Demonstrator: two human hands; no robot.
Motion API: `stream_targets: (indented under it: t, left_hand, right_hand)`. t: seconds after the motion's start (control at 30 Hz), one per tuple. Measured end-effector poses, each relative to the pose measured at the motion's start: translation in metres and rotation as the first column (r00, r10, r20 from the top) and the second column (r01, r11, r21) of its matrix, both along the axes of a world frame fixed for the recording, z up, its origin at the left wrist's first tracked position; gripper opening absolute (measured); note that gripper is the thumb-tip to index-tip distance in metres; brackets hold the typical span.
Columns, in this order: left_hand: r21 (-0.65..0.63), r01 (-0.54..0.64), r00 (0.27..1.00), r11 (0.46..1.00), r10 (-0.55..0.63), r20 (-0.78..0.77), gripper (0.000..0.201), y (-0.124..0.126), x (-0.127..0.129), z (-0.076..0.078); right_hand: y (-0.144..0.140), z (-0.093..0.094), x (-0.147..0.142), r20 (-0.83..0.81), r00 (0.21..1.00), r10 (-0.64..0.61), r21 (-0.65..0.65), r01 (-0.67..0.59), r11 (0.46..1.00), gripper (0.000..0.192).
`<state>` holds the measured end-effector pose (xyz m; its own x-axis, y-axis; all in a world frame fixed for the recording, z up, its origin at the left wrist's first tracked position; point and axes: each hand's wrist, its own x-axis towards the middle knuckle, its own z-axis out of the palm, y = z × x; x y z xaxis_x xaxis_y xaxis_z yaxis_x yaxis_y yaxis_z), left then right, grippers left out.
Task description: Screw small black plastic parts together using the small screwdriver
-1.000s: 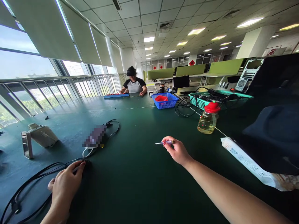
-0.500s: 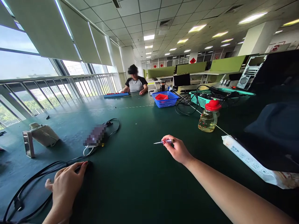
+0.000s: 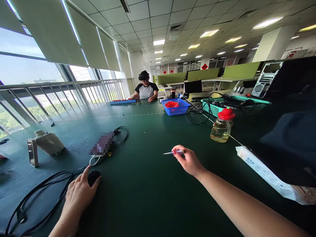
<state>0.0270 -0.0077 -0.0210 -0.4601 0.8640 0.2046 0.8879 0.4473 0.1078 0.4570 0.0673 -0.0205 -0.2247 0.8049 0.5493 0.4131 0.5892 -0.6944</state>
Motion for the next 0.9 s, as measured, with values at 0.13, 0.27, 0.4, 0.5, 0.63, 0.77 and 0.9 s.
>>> stream_targets:
  t: [0.13, 0.27, 0.4, 0.5, 0.63, 0.77, 0.9]
  left_hand:
    - [0.003, 0.008, 0.999, 1.0, -0.007, -0.031, 0.063, -0.001, -0.005, -0.002]
    - [0.036, 0.007, 0.999, 0.999, -0.005, -0.054, 0.057, -0.006, -0.004, 0.003]
    - [0.013, 0.003, 1.0, 1.0, -0.003, -0.002, 0.054, -0.01, -0.001, 0.009]
    - [0.032, 0.011, 0.999, 0.999, -0.013, 0.041, 0.051, -0.012, 0.001, 0.012]
    - [0.105, -0.04, 0.994, 0.994, 0.028, 0.106, 0.05, -0.014, 0.004, 0.016]
    - [0.244, -0.053, 0.99, 0.968, 0.018, 0.143, 0.049, -0.015, 0.009, 0.02]
    - [0.263, 0.048, 0.983, 0.964, -0.091, 0.157, 0.048, -0.011, 0.008, 0.019]
  right_hand:
    - [0.0, -0.001, -0.001, 0.001, 1.0, -0.016, 0.002, 0.016, 1.0, 0.023]
    - [0.0, 0.0, 0.0, -0.005, 1.0, -0.021, 0.009, 0.021, 1.0, 0.023]
    - [-0.001, 0.002, 0.0, 0.01, 1.0, -0.027, 0.015, 0.027, 1.0, 0.023]
    - [-0.002, 0.003, -0.001, 0.009, 1.0, -0.027, 0.019, 0.027, 0.999, 0.023]
    - [-0.002, 0.003, -0.001, 0.016, 1.0, -0.024, 0.032, 0.024, 0.999, 0.023]
    - [-0.003, 0.002, 0.0, 0.037, 0.999, -0.025, 0.038, 0.023, 0.999, 0.022]
    - [-0.003, 0.003, 0.0, 0.055, 0.998, -0.019, 0.04, 0.016, 0.999, 0.021]
